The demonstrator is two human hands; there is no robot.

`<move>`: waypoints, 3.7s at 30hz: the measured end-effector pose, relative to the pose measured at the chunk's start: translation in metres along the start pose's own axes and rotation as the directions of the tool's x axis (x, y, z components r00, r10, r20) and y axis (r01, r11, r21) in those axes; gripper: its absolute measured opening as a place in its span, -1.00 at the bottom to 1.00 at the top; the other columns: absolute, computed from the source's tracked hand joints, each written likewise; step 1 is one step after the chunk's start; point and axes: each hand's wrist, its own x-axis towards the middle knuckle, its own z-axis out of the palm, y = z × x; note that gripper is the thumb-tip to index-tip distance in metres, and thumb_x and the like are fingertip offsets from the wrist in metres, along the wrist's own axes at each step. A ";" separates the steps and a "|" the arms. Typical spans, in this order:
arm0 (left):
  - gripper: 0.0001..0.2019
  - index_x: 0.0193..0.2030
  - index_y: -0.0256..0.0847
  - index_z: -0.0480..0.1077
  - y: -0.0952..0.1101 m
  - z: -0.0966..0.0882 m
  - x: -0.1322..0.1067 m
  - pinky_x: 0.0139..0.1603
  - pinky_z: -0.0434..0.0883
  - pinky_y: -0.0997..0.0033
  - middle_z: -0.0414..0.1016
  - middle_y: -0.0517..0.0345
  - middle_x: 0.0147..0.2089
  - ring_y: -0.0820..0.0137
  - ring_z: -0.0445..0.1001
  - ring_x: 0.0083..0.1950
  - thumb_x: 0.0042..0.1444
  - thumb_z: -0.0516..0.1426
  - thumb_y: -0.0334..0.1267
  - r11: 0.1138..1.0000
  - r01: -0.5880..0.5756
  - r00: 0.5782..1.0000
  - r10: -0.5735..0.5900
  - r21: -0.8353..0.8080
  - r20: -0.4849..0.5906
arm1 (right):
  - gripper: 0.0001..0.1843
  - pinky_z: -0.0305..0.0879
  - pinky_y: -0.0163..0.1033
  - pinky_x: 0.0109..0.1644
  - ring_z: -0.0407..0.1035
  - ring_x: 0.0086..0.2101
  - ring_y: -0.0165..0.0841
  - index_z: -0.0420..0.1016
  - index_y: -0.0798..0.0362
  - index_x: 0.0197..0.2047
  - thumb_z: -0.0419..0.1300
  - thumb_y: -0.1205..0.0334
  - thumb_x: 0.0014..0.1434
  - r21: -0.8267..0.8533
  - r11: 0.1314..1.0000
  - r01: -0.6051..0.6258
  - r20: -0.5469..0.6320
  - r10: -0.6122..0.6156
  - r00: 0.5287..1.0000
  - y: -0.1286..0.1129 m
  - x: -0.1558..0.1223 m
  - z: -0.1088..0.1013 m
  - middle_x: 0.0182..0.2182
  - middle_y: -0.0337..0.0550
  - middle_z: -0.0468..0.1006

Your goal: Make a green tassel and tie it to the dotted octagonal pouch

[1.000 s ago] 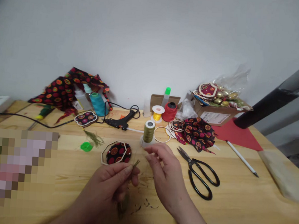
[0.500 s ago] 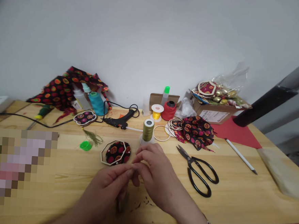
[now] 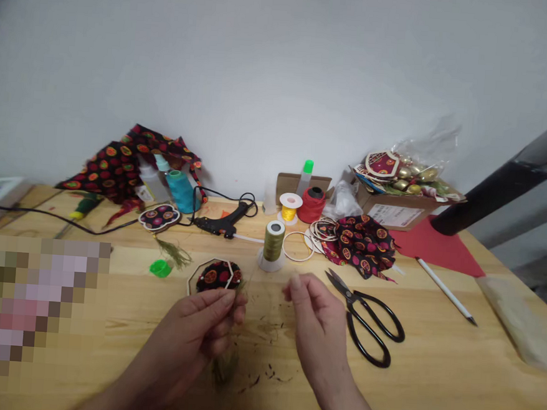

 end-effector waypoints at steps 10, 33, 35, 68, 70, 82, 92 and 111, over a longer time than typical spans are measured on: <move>-0.76 -0.49 -0.36 0.51 -0.001 0.001 -0.001 -0.68 -0.02 0.68 0.35 0.26 -0.61 0.69 0.03 -0.66 -0.15 0.34 -0.18 0.998 -0.025 1.000 0.025 -0.051 0.013 | -0.77 0.30 -0.28 -0.29 0.42 -0.32 -0.31 0.47 0.07 -0.26 0.27 0.12 0.03 0.228 0.922 -0.313 0.283 0.245 0.927 -0.002 -0.018 0.022 -0.34 -0.10 0.57; -0.72 -0.46 -0.32 0.54 -0.001 -0.001 0.002 -0.68 0.03 0.68 0.40 0.22 -0.55 0.67 0.06 -0.64 -0.18 0.36 -0.10 0.998 -0.066 0.997 0.066 -0.012 -0.030 | -0.89 0.11 -0.33 -0.48 0.18 -0.55 -0.43 0.35 0.07 -0.57 0.15 0.27 -0.07 -0.042 0.916 -0.399 0.515 0.362 0.777 0.009 -0.028 0.024 -0.64 -0.31 0.29; -0.71 -0.47 -0.32 0.54 0.000 0.000 0.002 -0.69 0.02 0.68 0.40 0.22 -0.56 0.67 0.06 -0.65 -0.19 0.37 -0.10 0.998 -0.066 0.997 0.066 -0.013 -0.033 | -0.90 0.13 -0.34 -0.48 0.21 -0.55 -0.43 0.34 0.06 -0.57 0.15 0.29 -0.06 -0.066 0.917 -0.394 0.516 0.369 0.773 0.011 -0.029 0.024 -0.63 -0.31 0.30; -0.74 -0.54 -0.31 0.46 -0.001 0.005 -0.002 -0.66 -0.02 0.68 0.27 0.31 -0.61 0.67 0.03 -0.64 -0.13 0.35 -0.15 0.998 -0.042 0.999 0.043 -0.047 0.016 | -0.48 0.17 -0.38 -0.51 0.24 -0.57 -0.53 0.51 0.06 -0.04 0.36 0.19 -0.14 0.374 0.772 -0.514 0.386 0.373 0.843 -0.006 -0.012 0.019 -0.27 -0.11 0.60; -0.75 -0.54 -0.32 0.46 -0.001 0.004 -0.002 -0.66 0.00 0.67 0.28 0.30 -0.60 0.65 0.05 -0.62 -0.11 0.34 -0.17 0.997 -0.057 0.998 0.058 -0.054 0.021 | -0.46 0.12 -0.39 -0.54 0.20 -0.60 -0.54 0.49 0.06 -0.01 0.33 0.23 -0.14 0.334 0.772 -0.540 0.489 0.348 0.800 -0.006 -0.017 0.023 -0.32 -0.14 0.60; -0.78 -0.46 -0.33 0.54 -0.003 0.003 0.000 -0.67 0.03 0.67 0.35 0.25 -0.57 0.67 0.07 -0.64 -0.12 0.34 -0.17 0.997 -0.073 0.997 0.073 -0.026 -0.015 | -0.86 0.00 -0.36 -0.56 0.08 -0.64 -0.51 0.46 0.08 -0.60 0.21 0.20 -0.13 0.083 0.867 -0.491 0.452 0.407 0.794 -0.005 -0.024 0.024 -0.71 -0.36 0.31; -0.77 -0.48 -0.32 0.52 -0.003 0.003 0.001 -0.66 0.02 0.66 0.34 0.27 -0.56 0.67 0.07 -0.64 -0.11 0.33 -0.16 0.997 -0.072 0.997 0.072 -0.025 -0.005 | -0.86 -0.02 -0.37 -0.58 0.05 -0.66 -0.52 0.44 0.08 -0.58 0.20 0.20 -0.11 0.031 0.867 -0.498 0.481 0.424 0.767 0.001 -0.026 0.024 -0.72 -0.39 0.25; -0.74 -0.48 -0.33 0.54 -0.005 0.005 -0.001 -0.66 -0.01 0.66 0.31 0.29 -0.61 0.67 0.09 -0.66 -0.14 0.35 -0.13 0.999 -0.035 0.999 0.035 0.009 -0.018 | -0.81 0.28 -0.31 -0.40 0.31 -0.47 -0.40 0.58 0.00 -0.28 0.30 0.30 -0.05 0.036 0.997 -0.071 0.169 0.064 0.984 -0.005 -0.013 0.003 -0.39 -0.20 0.51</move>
